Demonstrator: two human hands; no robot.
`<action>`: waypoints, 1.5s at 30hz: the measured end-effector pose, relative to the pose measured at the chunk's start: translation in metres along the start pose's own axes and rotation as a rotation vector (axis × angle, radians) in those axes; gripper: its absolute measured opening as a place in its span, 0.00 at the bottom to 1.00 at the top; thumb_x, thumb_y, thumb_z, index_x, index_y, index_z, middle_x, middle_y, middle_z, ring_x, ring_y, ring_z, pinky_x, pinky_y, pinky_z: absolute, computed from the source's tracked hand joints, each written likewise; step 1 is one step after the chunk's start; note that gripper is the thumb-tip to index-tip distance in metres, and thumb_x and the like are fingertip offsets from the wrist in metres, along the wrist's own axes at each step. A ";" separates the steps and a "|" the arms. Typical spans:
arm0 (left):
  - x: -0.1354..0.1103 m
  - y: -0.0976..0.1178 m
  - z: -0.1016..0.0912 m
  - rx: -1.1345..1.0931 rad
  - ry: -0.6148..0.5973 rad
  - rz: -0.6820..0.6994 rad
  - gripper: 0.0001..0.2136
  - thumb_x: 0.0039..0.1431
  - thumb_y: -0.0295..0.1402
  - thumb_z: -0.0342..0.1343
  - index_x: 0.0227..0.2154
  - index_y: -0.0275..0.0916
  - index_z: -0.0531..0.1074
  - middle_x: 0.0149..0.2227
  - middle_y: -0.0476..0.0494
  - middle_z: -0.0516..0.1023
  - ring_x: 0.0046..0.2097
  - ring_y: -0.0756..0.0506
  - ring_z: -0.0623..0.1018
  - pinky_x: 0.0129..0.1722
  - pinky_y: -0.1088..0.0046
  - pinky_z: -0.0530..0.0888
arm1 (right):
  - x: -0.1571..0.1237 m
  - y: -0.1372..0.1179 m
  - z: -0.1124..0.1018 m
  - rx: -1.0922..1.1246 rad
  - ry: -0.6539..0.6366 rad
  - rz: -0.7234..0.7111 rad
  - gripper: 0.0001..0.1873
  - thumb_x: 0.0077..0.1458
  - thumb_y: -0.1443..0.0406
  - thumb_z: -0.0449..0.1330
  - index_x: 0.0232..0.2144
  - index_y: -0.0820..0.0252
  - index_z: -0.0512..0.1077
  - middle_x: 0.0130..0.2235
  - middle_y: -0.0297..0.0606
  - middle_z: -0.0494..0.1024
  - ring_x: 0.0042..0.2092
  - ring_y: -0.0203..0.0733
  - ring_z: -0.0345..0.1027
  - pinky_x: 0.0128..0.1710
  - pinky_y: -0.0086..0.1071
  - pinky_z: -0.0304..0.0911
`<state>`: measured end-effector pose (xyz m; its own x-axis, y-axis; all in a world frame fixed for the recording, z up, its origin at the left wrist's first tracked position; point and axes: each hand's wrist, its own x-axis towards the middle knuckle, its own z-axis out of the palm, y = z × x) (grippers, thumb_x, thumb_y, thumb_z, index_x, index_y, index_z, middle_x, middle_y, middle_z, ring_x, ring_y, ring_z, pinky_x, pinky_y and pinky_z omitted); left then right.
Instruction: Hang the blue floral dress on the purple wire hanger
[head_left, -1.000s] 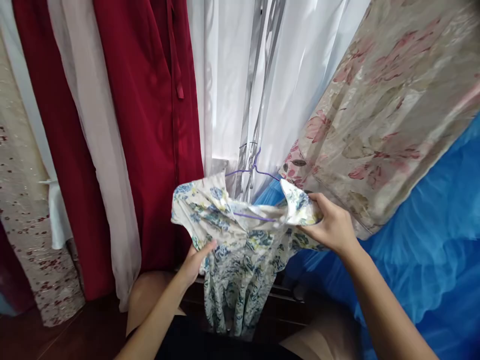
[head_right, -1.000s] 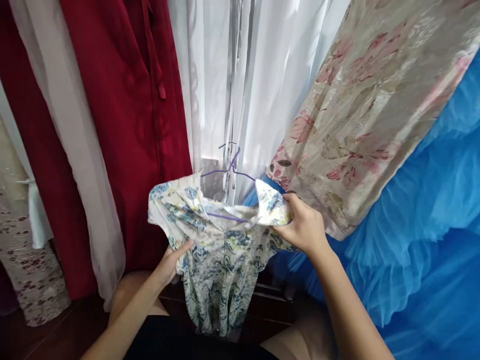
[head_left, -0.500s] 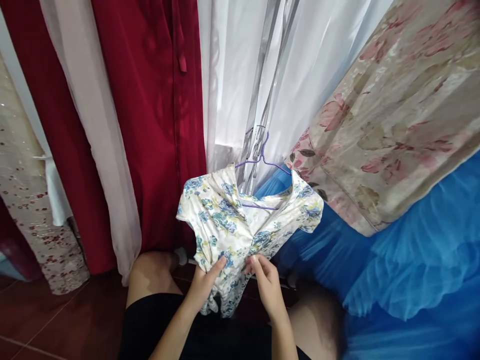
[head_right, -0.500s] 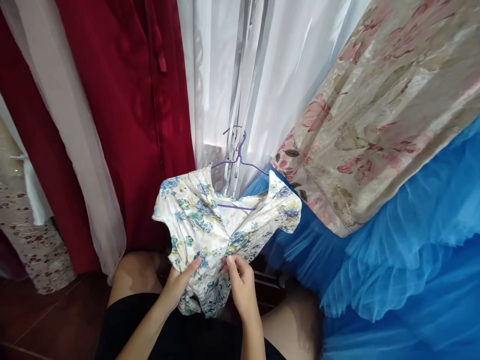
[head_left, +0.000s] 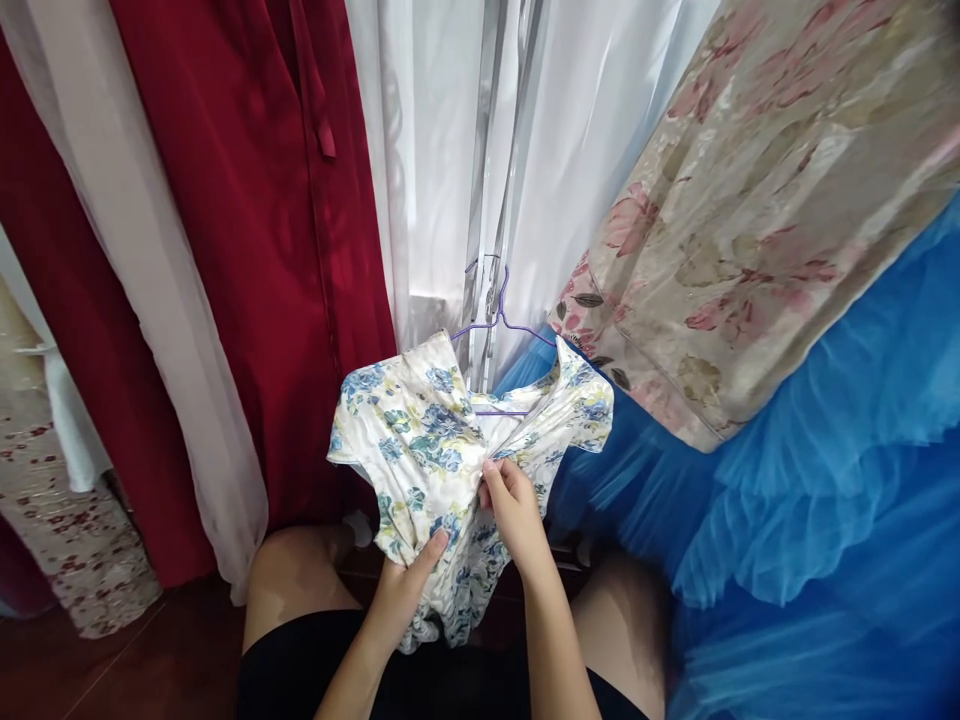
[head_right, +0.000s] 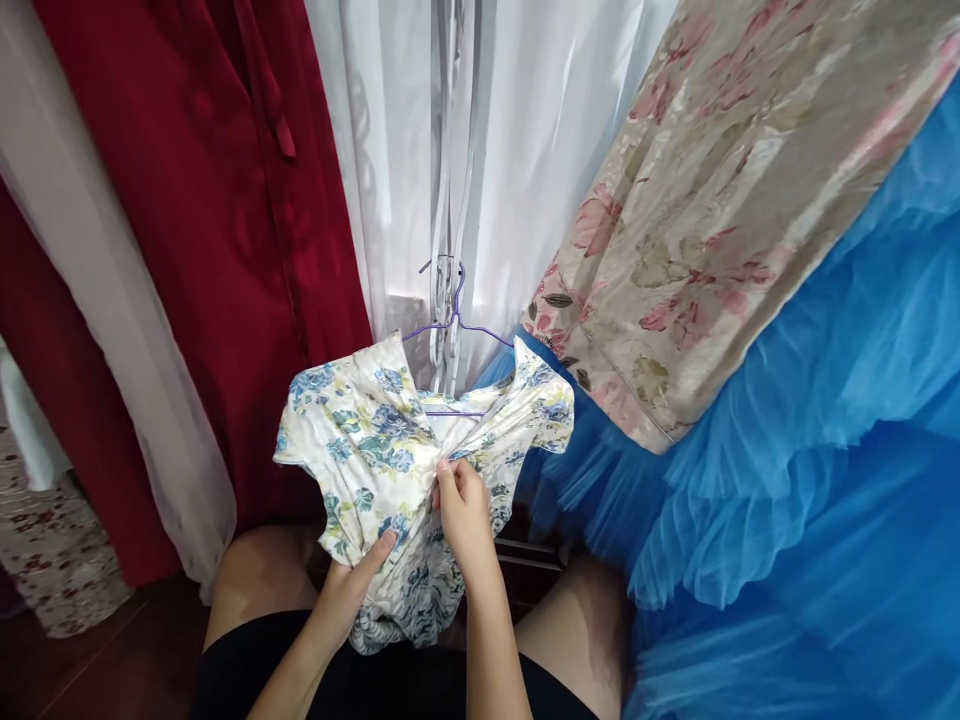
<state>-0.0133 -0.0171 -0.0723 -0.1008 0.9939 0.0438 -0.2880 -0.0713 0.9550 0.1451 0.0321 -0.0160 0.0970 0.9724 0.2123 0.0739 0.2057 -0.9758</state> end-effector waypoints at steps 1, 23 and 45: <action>0.001 -0.001 -0.001 -0.004 0.014 -0.001 0.34 0.57 0.45 0.65 0.64 0.43 0.66 0.64 0.39 0.71 0.69 0.36 0.62 0.70 0.56 0.57 | 0.001 0.000 0.000 -0.007 -0.028 0.024 0.20 0.63 0.49 0.56 0.26 0.55 0.63 0.20 0.29 0.68 0.23 0.37 0.58 0.26 0.31 0.54; 0.010 -0.004 0.040 0.602 -0.134 0.551 0.07 0.64 0.33 0.56 0.44 0.43 0.67 0.42 0.44 0.74 0.46 0.43 0.76 0.49 0.67 0.72 | -0.053 -0.012 -0.018 0.137 -0.117 0.147 0.20 0.55 0.53 0.64 0.20 0.58 0.67 0.14 0.31 0.68 0.17 0.32 0.55 0.21 0.28 0.49; 0.010 0.037 0.062 1.187 -0.517 0.412 0.10 0.54 0.18 0.52 0.34 0.41 0.69 0.34 0.44 0.76 0.34 0.43 0.76 0.32 0.71 0.63 | 0.098 -0.143 -0.021 0.386 0.048 -0.027 0.09 0.45 0.62 0.62 0.21 0.63 0.74 0.17 0.30 0.70 0.17 0.26 0.49 0.16 0.25 0.43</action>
<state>0.0344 -0.0046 -0.0186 0.4615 0.8543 0.2391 0.6895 -0.5150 0.5093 0.1652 0.0957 0.1454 0.1467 0.9617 0.2314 -0.3014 0.2663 -0.9156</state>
